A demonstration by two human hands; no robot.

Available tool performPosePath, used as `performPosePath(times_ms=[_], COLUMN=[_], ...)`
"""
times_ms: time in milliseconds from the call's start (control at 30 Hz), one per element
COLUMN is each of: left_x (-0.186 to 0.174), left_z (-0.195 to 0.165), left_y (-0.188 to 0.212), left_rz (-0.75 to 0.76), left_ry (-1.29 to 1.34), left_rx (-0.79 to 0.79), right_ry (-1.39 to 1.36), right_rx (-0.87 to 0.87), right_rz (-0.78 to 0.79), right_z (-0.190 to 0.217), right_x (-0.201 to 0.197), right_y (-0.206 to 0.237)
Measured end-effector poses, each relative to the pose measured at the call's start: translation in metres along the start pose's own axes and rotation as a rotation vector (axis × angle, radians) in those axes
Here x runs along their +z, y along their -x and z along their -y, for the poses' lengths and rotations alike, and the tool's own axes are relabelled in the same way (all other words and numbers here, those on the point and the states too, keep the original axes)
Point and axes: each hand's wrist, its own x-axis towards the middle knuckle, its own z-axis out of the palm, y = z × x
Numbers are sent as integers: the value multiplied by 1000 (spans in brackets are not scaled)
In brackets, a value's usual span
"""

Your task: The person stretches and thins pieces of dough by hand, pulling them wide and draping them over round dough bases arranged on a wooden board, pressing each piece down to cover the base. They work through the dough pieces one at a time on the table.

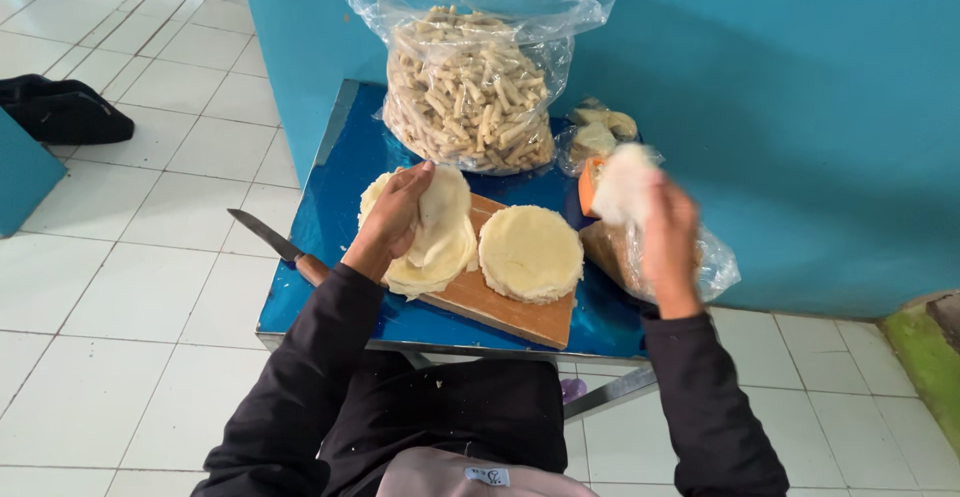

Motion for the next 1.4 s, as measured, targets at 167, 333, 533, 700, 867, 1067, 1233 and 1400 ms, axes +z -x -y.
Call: performPosePath(times_ms=[167, 333, 533, 700, 867, 1067, 1233, 1400], left_x=[-4, 3, 41, 98, 119, 110, 92, 43], left_z=[-3, 8, -31, -107, -120, -84, -75, -89], left_y=[8, 23, 1, -84, -109, -97, -70, -31], left_rz=[-280, -395, -502, -395, -244, 89, 3, -116], left_ry=[-1086, -1583, -1759, -1780, -2015, -1995, -1912, -1633], left_rx=[375, 209, 948, 1134, 688, 631, 1150, 905], right_ry=[848, 728, 820, 947, 1125, 958, 1221, 743], right_rx=[-159, -582, -639, -545, -523, -457, -490, -626], right_rz=[468, 359, 391, 442, 625, 668, 696, 586], right_z=[-31, -32, -45, -52, -44, -34, -20, 6], right_x=[56, 58, 68, 72, 67, 72, 101, 155], right_y=[38, 68, 73, 86, 72, 35, 22, 10])
